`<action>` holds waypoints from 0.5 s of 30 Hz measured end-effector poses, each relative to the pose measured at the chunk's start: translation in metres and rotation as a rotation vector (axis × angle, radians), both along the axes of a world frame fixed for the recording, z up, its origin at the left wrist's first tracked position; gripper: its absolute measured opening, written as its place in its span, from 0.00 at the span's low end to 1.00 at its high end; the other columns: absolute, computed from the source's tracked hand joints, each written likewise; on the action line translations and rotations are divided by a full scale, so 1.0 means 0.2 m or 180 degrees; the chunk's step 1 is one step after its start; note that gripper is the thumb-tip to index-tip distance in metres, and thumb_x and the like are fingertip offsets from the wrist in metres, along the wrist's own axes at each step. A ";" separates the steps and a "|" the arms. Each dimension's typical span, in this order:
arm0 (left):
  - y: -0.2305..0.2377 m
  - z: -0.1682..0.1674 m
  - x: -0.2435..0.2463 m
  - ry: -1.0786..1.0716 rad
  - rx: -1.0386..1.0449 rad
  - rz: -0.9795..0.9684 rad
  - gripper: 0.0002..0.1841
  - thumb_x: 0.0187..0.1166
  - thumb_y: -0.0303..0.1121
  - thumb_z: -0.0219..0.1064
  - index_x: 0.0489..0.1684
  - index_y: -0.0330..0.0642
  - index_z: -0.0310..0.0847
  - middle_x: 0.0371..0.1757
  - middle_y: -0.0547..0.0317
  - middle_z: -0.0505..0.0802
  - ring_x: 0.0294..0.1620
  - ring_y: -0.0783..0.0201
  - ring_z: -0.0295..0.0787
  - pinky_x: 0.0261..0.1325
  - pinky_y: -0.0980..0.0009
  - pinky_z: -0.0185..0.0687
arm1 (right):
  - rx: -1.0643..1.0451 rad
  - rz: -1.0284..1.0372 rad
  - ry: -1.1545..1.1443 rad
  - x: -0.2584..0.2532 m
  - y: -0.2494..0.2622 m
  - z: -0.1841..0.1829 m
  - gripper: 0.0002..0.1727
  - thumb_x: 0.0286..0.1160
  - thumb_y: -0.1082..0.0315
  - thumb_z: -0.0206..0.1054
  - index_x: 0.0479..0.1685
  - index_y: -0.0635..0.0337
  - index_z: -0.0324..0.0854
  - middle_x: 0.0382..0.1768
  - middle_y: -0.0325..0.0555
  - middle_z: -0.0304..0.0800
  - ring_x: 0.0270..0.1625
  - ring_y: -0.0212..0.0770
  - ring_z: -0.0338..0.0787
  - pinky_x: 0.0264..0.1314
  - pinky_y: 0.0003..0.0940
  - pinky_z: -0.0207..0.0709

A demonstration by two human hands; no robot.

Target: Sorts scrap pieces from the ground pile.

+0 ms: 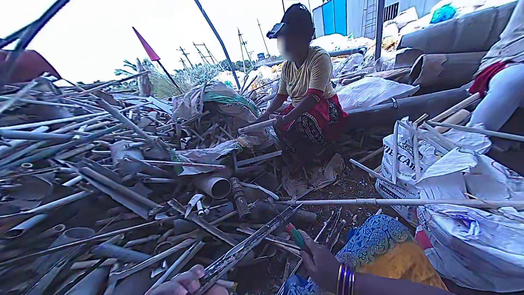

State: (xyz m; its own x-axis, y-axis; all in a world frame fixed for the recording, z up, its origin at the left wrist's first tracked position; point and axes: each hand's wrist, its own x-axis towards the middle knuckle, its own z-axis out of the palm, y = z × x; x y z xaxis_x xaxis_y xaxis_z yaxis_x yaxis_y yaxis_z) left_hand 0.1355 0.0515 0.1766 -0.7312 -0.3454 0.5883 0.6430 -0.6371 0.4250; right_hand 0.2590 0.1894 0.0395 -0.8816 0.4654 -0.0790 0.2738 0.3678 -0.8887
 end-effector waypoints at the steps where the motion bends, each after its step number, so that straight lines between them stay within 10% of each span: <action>1: 0.01 0.00 0.00 0.0011 0.0037 -0.0043 0.20 0.93 0.29 0.37 0.30 0.45 0.72 0.12 0.73 0.79 0.12 0.74 0.80 0.25 0.78 0.84 | 0.0268 0.0032 0.0316 0.02 -0.05 0.00 0.34 0.89 0.64 0.54 0.93 0.64 0.54 0.51 0.69 0.92 0.52 0.63 0.93 0.62 0.57 0.82; 7: 0.03 0.04 0.03 -0.0084 0.0021 0.0046 0.23 0.95 0.31 0.33 0.28 0.47 0.70 0.10 0.73 0.75 0.10 0.74 0.76 0.21 0.78 0.81 | -0.0134 -0.0206 -0.0259 0.03 0.02 0.03 0.35 0.93 0.64 0.50 0.96 0.61 0.45 0.62 0.67 0.87 0.61 0.59 0.90 0.72 0.51 0.77; 11: 0.03 0.06 0.03 -0.0163 0.0013 0.0277 0.24 0.95 0.31 0.35 0.23 0.48 0.69 0.09 0.72 0.73 0.10 0.72 0.74 0.20 0.77 0.79 | 0.0660 0.0030 0.0338 0.09 -0.11 0.00 0.34 0.87 0.65 0.54 0.92 0.68 0.56 0.48 0.67 0.92 0.49 0.63 0.93 0.58 0.55 0.83; 15: 0.01 0.04 0.01 -0.0113 -0.0068 0.0401 0.21 0.96 0.33 0.36 0.31 0.43 0.69 0.12 0.70 0.72 0.11 0.71 0.73 0.21 0.75 0.79 | 0.0038 -0.0025 -0.0399 0.05 -0.01 -0.03 0.35 0.93 0.64 0.48 0.96 0.62 0.41 0.64 0.68 0.86 0.63 0.60 0.89 0.73 0.51 0.75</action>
